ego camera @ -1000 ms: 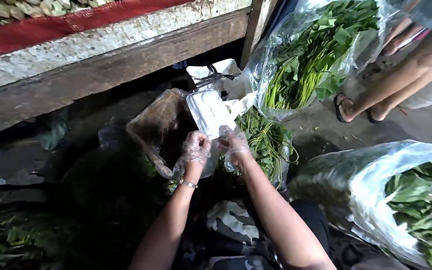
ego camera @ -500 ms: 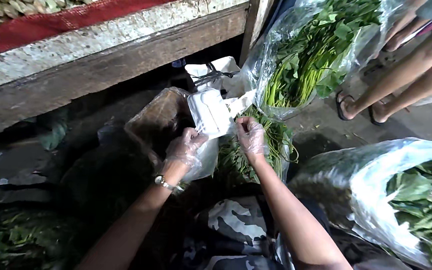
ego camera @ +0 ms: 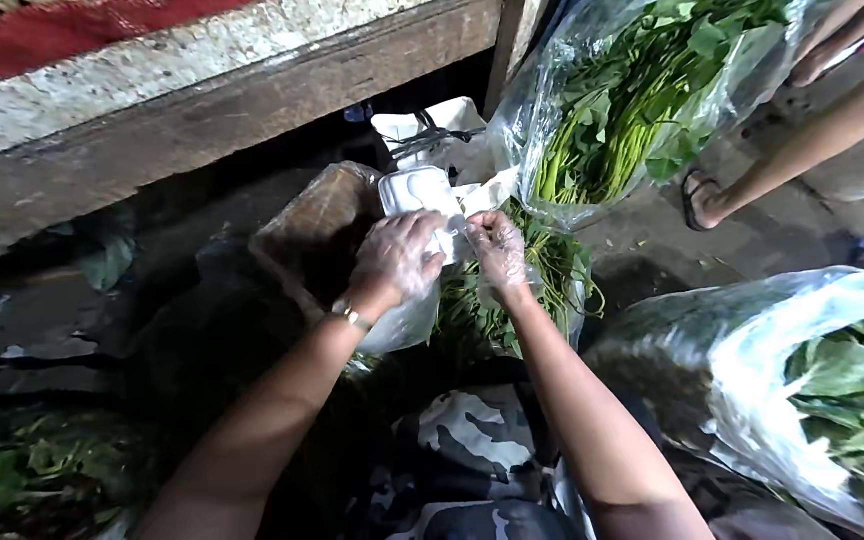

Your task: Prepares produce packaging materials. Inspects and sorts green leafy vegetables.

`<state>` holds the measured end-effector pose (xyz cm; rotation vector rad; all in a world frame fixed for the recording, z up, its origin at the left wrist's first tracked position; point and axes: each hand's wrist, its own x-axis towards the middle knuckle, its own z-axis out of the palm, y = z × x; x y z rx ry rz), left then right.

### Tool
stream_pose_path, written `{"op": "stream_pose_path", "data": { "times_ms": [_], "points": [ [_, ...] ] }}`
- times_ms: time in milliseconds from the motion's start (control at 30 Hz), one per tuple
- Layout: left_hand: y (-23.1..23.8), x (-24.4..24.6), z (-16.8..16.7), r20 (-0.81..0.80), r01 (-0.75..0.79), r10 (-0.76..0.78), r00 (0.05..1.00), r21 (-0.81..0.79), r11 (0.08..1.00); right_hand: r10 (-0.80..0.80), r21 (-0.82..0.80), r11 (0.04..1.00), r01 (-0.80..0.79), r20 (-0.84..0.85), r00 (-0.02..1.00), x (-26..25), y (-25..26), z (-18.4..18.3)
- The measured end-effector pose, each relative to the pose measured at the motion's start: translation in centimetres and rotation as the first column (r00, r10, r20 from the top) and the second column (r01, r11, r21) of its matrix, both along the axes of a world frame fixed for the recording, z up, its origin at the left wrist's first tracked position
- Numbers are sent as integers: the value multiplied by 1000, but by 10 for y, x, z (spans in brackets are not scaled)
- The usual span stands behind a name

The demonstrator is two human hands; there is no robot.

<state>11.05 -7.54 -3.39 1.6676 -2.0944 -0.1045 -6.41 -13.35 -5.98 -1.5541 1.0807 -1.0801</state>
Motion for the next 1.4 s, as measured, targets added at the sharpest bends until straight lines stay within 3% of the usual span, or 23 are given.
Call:
{"op": "stream_pose_path", "data": {
  "times_ms": [67, 133, 200, 267, 333, 433, 533, 667, 767, 933, 1067, 1233, 1400],
  "points": [
    [-23, 3, 4, 32, -28, 22, 999, 179, 984, -38, 36, 999, 34, 94, 995, 1, -2, -3],
    [-34, 9, 0, 42, -40, 34, 999, 138, 990, -68, -36, 997, 70, 67, 995, -8, -4, -10],
    [-36, 10, 1, 57, -68, 60, 997, 159, 985, -75, -202, 978, 55, -93, 993, -18, -5, -18],
    [-36, 10, 0, 87, -71, 59, 994, 138, 988, -117, -309, 951, -1, -362, 925, -18, -6, -19],
    [-36, 9, -2, 99, -51, 43, 994, 84, 995, -91, -213, 977, -18, -490, 867, -16, 1, -11],
    [-36, 11, -4, 106, -18, 15, 994, 21, 1000, -40, -90, 996, -5, -496, 867, -8, -3, -9],
    [-34, 12, -8, 84, -10, 10, 996, 3, 1000, 58, 40, 998, -43, -606, 793, 1, -11, 2],
    [-33, 15, -18, -58, -31, 35, 998, 55, 998, 106, 86, 994, -69, -565, 818, 5, -21, -1],
    [-33, 16, -17, -76, -48, 54, 996, 83, 995, 86, 88, 995, -43, -571, 816, 11, -22, -3],
    [-36, 28, -25, -144, 51, -54, 988, -18, 999, 147, 103, 989, -109, -510, 847, 8, -20, 0],
    [-35, 29, -25, -150, 64, -67, 986, -23, 998, 53, 28, 999, -44, -538, 842, -9, -10, 0],
    [-32, 25, -21, -135, 55, -57, 989, -19, 998, -175, -214, 972, 98, -381, 908, -19, 11, -10],
    [-18, 25, -17, -89, 105, -95, 992, 119, 987, -37, -8, 999, 37, -274, 961, -21, 25, -11]
  ]
}}
